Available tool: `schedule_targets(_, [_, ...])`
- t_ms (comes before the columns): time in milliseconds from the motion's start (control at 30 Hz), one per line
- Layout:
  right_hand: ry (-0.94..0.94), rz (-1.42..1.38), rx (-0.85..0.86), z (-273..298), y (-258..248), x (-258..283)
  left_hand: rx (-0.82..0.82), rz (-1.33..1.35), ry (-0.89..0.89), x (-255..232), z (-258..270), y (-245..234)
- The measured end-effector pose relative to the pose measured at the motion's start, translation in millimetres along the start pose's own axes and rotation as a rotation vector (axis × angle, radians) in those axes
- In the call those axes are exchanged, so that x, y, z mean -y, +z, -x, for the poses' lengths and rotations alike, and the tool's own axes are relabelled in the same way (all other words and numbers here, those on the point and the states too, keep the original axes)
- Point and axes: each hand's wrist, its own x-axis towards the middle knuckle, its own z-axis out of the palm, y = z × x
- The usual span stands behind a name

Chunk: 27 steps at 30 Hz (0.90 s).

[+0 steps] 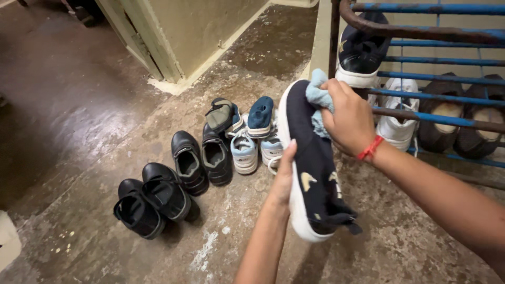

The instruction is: The person wipes several pairs of shoes with a light blue cloth, including black sneakers, black formal shoes, grey sneakers, and blue sneakers. After wiping each shoe, the person places it on a blue metal shoe rack.

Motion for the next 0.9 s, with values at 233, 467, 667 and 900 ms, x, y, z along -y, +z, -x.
schedule_targets(233, [0.118,-0.035,0.389,28,42,-42,-0.208,-0.021,0.17,-76,25,-4])
schedule_targets(467, [0.298,-0.486,0.439,54,-6,2,-0.093,0.08,0.241,-70,19,-5])
schedule_targets(667, [-0.049,-0.489,0.453,79,-73,66,-0.107,0.12,0.113,-28,-10,-7])
schedule_targets(900, [-0.066,-0.296,0.38,99,-99,49,-0.017,0.122,-0.039,13,-30,28])
